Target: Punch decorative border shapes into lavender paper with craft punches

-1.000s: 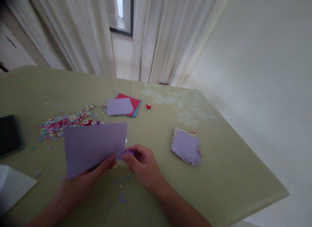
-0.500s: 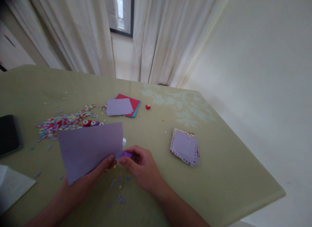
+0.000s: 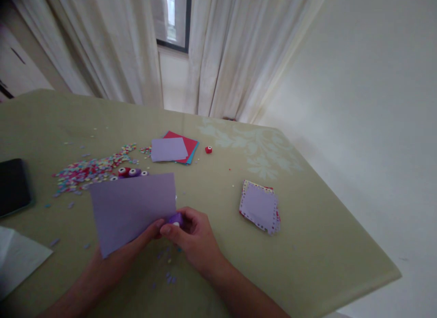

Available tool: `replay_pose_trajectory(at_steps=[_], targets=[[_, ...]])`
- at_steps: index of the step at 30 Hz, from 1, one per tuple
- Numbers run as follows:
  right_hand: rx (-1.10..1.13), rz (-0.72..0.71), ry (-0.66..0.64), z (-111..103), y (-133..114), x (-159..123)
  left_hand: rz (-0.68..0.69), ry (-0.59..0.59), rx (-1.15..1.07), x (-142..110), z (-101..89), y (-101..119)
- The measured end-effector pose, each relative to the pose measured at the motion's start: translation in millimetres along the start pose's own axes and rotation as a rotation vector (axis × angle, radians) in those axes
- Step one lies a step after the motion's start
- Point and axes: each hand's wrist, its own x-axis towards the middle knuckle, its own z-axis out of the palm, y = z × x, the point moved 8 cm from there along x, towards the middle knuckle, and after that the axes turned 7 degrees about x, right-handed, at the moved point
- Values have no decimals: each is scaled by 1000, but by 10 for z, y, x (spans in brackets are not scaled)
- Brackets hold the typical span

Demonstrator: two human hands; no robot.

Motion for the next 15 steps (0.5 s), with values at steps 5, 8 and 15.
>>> replay_pose_trajectory(at_steps=[5,8,15], targets=[[-16,33,-18,1,28,7,73,-11,-13,-17,-5,74],[-62,61,-41,-23,54,2,101,18,43,-12,-28,101],[-56,75,-109,85,-7,-41,95,-8,124,-18,-41,209]])
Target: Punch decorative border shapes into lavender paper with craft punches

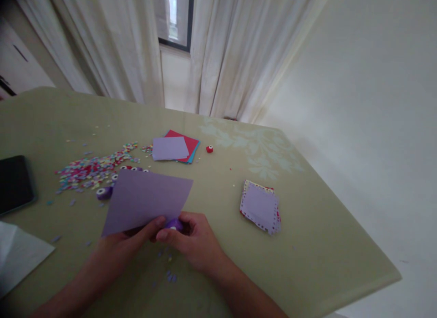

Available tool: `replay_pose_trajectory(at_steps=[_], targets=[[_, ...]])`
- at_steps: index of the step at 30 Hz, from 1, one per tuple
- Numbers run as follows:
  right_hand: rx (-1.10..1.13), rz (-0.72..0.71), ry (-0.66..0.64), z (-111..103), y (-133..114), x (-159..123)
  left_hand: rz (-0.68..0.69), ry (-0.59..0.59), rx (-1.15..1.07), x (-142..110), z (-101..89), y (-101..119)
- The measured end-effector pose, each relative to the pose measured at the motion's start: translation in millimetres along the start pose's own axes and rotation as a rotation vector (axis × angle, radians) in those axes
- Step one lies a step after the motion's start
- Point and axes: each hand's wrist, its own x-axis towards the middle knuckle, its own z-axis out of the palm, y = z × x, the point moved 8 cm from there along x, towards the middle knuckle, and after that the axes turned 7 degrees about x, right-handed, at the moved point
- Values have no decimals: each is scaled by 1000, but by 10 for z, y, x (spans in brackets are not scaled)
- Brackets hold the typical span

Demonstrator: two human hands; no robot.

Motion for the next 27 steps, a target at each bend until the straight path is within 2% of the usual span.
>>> replay_pose_trajectory(at_steps=[8,12,17,22,27], targets=[[-4,46,26,-8,54,-10,-107,-29,42,-34,-21,-42],[-3,13,24,-3,40,-15,-75,-59,55,-29,-2,-14],[-8,-7,31,-3,14,-14,-101,-10,32,-23,-21,-47],[-14,-34,2,21,-16,-15,-94,-45,16,-24,6,-20],[12,-41,-20,51,-30,-13,-68,-25,1,-42,-12,31]])
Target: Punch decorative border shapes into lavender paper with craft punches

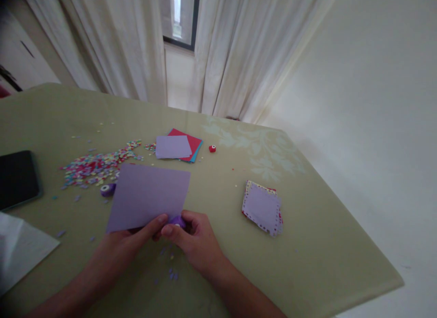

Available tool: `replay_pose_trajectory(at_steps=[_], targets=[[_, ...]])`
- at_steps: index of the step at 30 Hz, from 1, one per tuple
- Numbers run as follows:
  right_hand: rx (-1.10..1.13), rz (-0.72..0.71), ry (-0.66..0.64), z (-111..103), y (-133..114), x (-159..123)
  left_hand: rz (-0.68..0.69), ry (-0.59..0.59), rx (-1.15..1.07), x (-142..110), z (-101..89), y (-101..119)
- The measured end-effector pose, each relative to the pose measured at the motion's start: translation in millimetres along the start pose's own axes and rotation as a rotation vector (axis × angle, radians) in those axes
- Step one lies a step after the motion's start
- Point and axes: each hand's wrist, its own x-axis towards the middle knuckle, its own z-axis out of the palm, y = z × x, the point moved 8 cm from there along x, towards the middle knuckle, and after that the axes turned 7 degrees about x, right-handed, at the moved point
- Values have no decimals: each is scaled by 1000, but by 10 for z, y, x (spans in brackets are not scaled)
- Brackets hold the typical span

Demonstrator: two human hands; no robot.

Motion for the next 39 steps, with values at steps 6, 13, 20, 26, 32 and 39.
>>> replay_pose_trajectory(at_steps=[6,13,20,26,32,39], targets=[[29,-13,-1,12,-6,6,18,-24,20,41,44,-62],[28,53,30,-10,33,17,-12,-41,-6,20,33,-54],[-29,11,117,-344,-146,-41,50,-42,-117,80,-36,38],[94,-68,214,-599,-209,-5,74,-304,-110,116,163,-31],[93,-109,278,-769,-308,-16,99,-403,14,134,89,-61],[-6,-28,173,-808,-357,3,70,-463,57,153,62,-118]])
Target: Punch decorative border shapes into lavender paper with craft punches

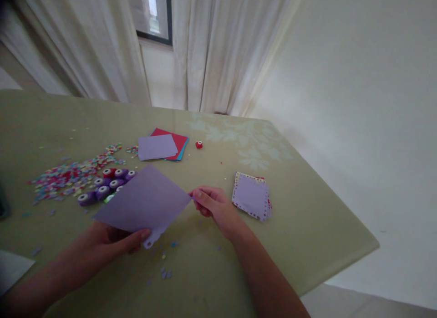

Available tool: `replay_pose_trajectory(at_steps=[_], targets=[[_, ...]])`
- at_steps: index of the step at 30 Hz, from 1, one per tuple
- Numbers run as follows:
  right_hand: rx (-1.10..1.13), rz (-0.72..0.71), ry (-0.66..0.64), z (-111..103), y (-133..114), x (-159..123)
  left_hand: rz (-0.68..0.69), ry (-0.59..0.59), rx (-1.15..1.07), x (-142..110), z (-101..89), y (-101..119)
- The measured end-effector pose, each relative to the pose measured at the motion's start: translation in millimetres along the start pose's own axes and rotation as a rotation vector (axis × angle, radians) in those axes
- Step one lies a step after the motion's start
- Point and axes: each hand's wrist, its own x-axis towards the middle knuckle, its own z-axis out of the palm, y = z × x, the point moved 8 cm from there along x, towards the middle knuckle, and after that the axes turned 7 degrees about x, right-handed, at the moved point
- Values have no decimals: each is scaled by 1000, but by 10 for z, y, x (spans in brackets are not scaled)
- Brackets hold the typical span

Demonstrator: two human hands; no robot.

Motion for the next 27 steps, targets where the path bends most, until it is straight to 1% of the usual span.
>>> replay_pose_trajectory(at_steps=[3,9,13,17,22,27], targets=[[9,-3,-30,9,0,2,13,-29,30,13,26,-28],[5,-1,-56,18,21,5,-8,-36,60,63,34,-161],[-21,-1,-45,-8,32,15,3,-53,22,58,50,-166],[-43,4,-34,-33,34,23,2,-34,34,46,40,-188],[-57,24,-63,-5,45,7,7,-26,26,51,40,-205],[-87,16,-105,26,15,-15,16,-18,32,42,29,-164]])
